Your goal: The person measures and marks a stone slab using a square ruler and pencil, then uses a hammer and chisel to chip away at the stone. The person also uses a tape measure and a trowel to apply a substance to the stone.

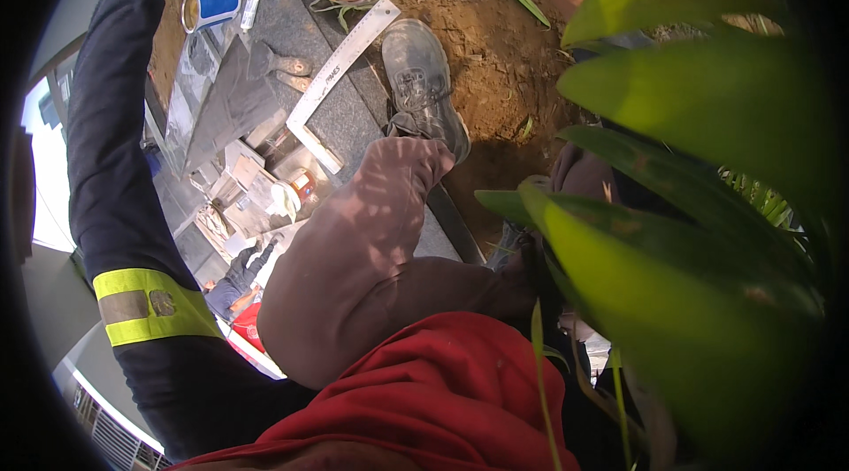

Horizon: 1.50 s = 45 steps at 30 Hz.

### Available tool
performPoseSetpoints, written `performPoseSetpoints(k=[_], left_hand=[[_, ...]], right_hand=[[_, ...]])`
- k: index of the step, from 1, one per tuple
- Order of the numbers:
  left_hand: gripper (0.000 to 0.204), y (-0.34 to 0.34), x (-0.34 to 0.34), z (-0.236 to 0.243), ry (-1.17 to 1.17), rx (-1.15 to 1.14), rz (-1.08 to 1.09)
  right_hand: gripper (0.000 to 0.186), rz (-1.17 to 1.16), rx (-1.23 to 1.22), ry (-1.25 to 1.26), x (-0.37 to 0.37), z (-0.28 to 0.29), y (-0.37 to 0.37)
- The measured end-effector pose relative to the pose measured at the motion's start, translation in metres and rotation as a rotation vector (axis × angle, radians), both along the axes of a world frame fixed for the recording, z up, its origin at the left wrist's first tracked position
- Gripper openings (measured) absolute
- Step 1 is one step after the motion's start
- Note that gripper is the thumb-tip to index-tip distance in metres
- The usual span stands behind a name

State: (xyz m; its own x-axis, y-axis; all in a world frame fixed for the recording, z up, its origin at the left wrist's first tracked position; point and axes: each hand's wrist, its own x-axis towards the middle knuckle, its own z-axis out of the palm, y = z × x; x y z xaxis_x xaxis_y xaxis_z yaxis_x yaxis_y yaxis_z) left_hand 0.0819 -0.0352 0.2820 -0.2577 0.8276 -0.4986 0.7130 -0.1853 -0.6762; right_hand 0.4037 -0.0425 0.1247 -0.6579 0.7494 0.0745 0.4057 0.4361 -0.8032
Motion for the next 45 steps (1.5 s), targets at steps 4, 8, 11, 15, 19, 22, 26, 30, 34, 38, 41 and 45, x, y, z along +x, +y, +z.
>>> performPoseSetpoints(k=[4, 8, 11, 15, 19, 22, 26, 30, 34, 38, 41, 45], left_hand=[[0.023, -0.004, 0.008, -0.017, 0.074, -0.067, -0.031], [0.023, -0.003, 0.012, -0.029, 0.065, -0.102, 0.007], [0.023, 0.001, 0.005, -0.041, 0.072, -0.164, 0.007], [0.021, 0.003, 0.010, -0.045, 0.017, -0.131, 0.007], [0.020, 0.000, 0.007, -0.045, -0.035, -0.106, 0.011], [0.019, -0.003, -0.010, -0.048, -0.047, -0.093, -0.025], [0.019, -0.030, -0.013, -0.015, -0.031, 0.033, -0.071], [0.023, -0.072, -0.001, 0.045, -0.046, 0.144, 0.089], [0.030, -0.123, -0.039, 0.042, -0.172, 0.300, 0.299], [0.042, -0.209, -0.051, 0.028, -0.635, 0.742, 0.462], [0.059, -0.271, -0.052, -0.060, -1.126, 1.028, 0.693], [0.065, -0.330, 0.004, -0.130, -1.635, 1.415, 1.190]], right_hand=[[0.028, -0.004, -0.050, -0.013, -0.003, 0.008, -0.002], [0.027, 0.008, -0.060, -0.029, -0.003, 0.010, -0.002], [0.026, 0.029, -0.041, -0.033, -0.004, 0.011, -0.003], [0.026, -0.002, -0.097, -0.040, -0.001, 0.014, -0.003], [0.025, 0.017, -0.083, -0.010, -0.002, 0.009, -0.005], [0.047, 0.044, -0.024, -0.193, -0.002, -0.011, 0.001], [0.051, 0.036, 0.201, -0.022, 0.002, -0.053, 0.005], [0.040, 0.107, -0.065, -0.172, -0.008, -0.048, -0.001], [0.033, 0.176, -0.091, -0.329, 0.001, -0.069, -0.004], [0.028, 0.243, -0.081, -0.399, -0.014, -0.077, -0.013], [0.029, 0.243, -0.056, -0.322, -0.009, -0.086, -0.002], [0.039, 0.202, -0.208, -0.248, -0.033, -0.061, -0.022]])
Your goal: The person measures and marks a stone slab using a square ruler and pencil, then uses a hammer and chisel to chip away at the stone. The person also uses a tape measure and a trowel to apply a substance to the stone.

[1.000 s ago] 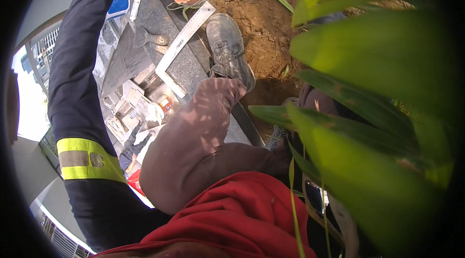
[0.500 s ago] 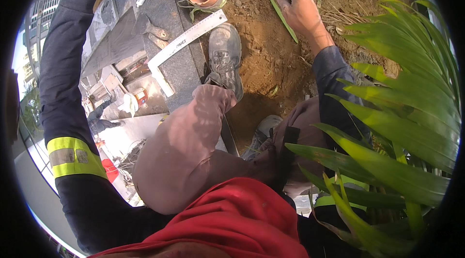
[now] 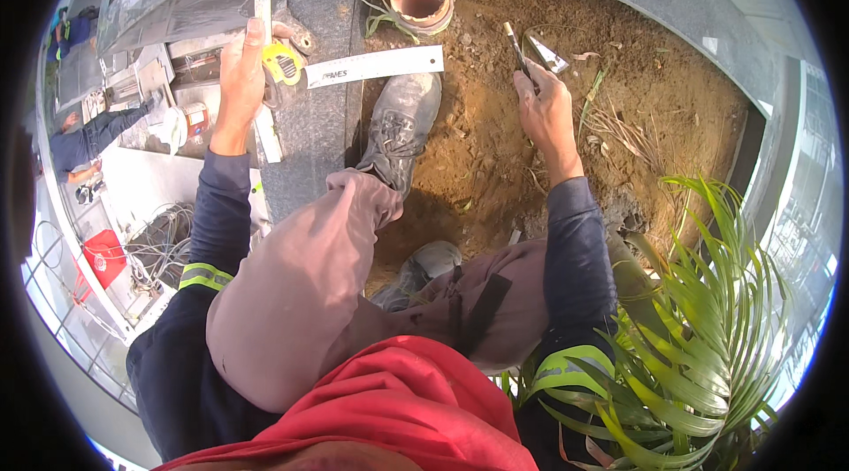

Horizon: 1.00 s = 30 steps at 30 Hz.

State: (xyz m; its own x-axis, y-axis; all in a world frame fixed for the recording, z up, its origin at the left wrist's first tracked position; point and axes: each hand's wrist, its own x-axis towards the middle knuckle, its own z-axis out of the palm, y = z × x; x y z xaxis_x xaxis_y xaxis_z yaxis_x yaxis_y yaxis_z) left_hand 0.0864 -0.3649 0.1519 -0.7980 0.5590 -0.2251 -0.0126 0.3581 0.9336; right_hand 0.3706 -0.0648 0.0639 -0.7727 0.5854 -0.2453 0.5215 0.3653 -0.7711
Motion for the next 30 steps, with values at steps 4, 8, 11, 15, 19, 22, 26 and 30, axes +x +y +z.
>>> performPoseSetpoints(k=[4, 8, 11, 15, 19, 22, 26, 30], left_hand=[[0.077, -0.023, 0.086, -0.029, -0.200, 0.199, 0.218], [0.057, -0.059, 0.116, -0.046, 0.071, 0.041, 0.112], [0.054, -0.090, 0.126, -0.050, 0.231, -0.234, 0.023], [0.059, -0.148, 0.136, -0.073, 0.440, -0.515, -0.181], [0.053, -0.167, 0.148, -0.091, 0.667, -0.627, -0.114], [0.050, -0.155, 0.151, -0.089, 0.807, -0.673, -0.108], [0.043, -0.141, 0.150, -0.087, 0.769, -0.719, -0.103], [0.031, -0.116, 0.128, -0.086, 0.646, -0.614, 0.106]], right_hand=[[0.045, 0.046, 0.063, 0.106, -0.025, 0.029, -0.039], [0.037, 0.245, 0.049, 0.369, -0.060, 0.055, -0.094], [0.029, 0.452, -0.036, 0.425, -0.082, 0.042, -0.134], [0.022, 0.717, 0.107, 0.280, -0.106, 0.024, -0.176], [0.016, 0.863, 0.221, 0.262, -0.122, 0.012, -0.209], [0.015, 0.957, 0.305, 0.291, -0.134, 0.001, -0.224], [0.016, 1.009, 0.411, 0.300, -0.152, -0.006, -0.235], [0.027, 0.857, 0.477, 0.363, -0.146, -0.012, -0.222]])
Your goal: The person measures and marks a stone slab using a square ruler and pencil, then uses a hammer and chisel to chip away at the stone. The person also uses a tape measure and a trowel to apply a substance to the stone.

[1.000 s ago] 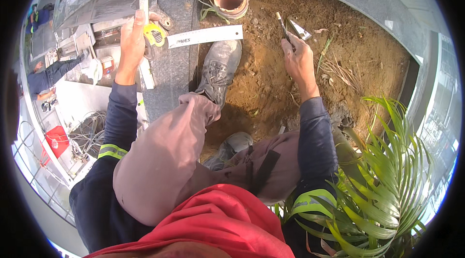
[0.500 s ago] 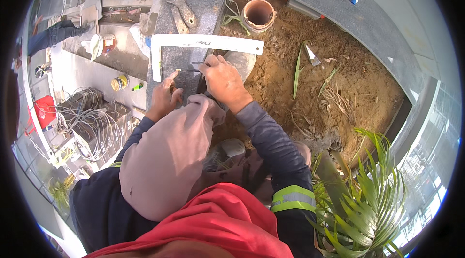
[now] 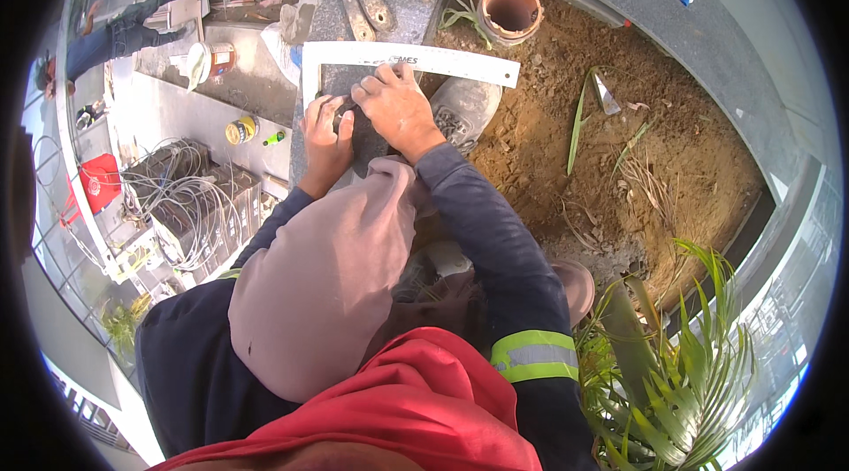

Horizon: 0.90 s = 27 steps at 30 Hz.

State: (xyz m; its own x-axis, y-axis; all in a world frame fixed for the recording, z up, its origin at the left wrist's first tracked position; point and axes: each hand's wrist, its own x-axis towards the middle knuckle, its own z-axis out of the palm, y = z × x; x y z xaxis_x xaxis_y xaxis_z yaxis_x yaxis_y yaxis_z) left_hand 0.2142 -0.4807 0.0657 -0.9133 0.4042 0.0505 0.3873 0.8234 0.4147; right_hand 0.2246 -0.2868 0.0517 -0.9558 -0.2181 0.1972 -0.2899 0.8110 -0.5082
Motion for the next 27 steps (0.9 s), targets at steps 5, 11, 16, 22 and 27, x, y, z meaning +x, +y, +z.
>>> performPoseSetpoints(k=[5, 11, 16, 22, 27], left_hand=[[0.032, 0.002, -0.057, -0.002, -0.022, 0.117, 0.077], [0.057, 0.091, -0.148, 0.025, -0.078, -0.154, 0.189], [0.060, 0.137, -0.171, 0.028, -0.254, -0.413, 0.273], [0.044, 0.137, -0.143, 0.033, -0.306, 0.132, 0.245], [0.026, 0.166, -0.060, 0.061, -0.060, 0.552, -0.265]], right_hand=[[0.045, -0.310, -0.255, 0.076, 0.016, 0.020, 0.031], [0.042, -0.382, -0.302, 0.084, -0.017, 0.025, 0.062], [0.038, -0.422, -0.438, 0.059, -0.037, 0.034, 0.052], [0.049, -0.523, -0.651, -0.011, -0.035, 0.048, 0.053], [0.055, -0.766, -0.896, 0.024, -0.012, 0.074, 0.067]])
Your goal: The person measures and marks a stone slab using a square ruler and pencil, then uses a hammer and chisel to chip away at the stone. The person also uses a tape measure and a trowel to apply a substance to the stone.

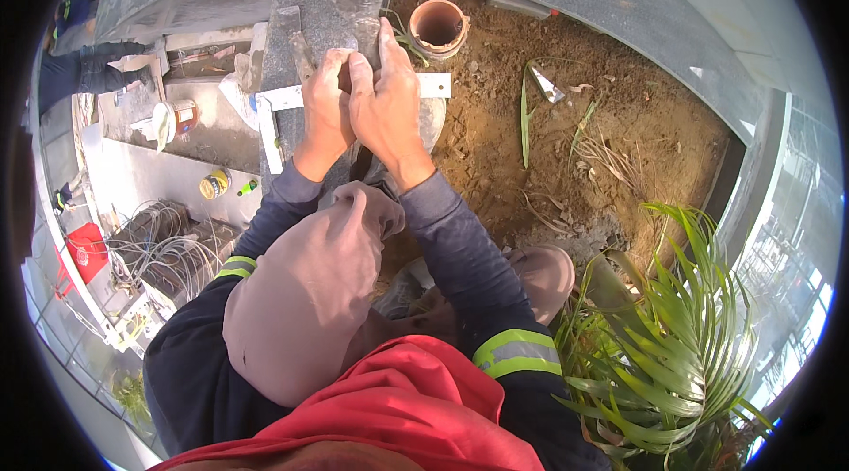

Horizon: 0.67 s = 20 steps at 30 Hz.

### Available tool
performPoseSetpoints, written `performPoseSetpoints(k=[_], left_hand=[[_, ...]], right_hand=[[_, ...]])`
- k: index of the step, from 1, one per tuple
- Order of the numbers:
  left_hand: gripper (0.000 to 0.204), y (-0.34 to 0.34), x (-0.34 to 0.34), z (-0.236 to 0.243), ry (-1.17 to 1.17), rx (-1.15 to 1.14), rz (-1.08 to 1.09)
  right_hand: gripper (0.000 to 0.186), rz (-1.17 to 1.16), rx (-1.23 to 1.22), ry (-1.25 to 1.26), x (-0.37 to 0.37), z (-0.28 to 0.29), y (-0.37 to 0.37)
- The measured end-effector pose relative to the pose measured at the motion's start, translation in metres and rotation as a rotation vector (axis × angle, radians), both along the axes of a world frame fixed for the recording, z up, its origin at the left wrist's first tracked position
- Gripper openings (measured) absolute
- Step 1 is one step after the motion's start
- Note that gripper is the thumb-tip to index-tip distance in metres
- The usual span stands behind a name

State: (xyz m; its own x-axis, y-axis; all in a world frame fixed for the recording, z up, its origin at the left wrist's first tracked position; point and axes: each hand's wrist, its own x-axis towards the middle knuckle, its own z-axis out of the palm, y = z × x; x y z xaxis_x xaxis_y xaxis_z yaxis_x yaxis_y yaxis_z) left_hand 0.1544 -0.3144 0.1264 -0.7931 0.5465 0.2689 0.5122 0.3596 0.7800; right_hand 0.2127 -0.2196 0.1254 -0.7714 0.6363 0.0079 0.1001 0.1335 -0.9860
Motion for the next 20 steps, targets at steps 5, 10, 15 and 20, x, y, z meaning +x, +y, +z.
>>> performPoseSetpoints(k=[5, 10, 15, 20], left_hand=[[0.026, 0.008, 0.011, 0.008, -0.085, 0.069, -0.402], [0.013, 0.008, 0.027, -0.024, -0.187, 0.054, -0.248], [0.015, -0.007, 0.013, -0.025, -0.088, 0.073, -0.130], [0.013, -0.033, -0.009, -0.041, 0.062, -0.024, 0.030]], right_hand=[[0.046, -0.108, 0.300, -0.154, 0.075, 0.019, 0.086], [0.037, 0.258, 0.838, -0.497, 0.089, 0.008, 0.180], [0.028, 0.430, 1.007, -0.591, 0.020, 0.030, 0.168], [0.035, 0.591, 1.141, -0.621, -0.054, 0.010, 0.176]])
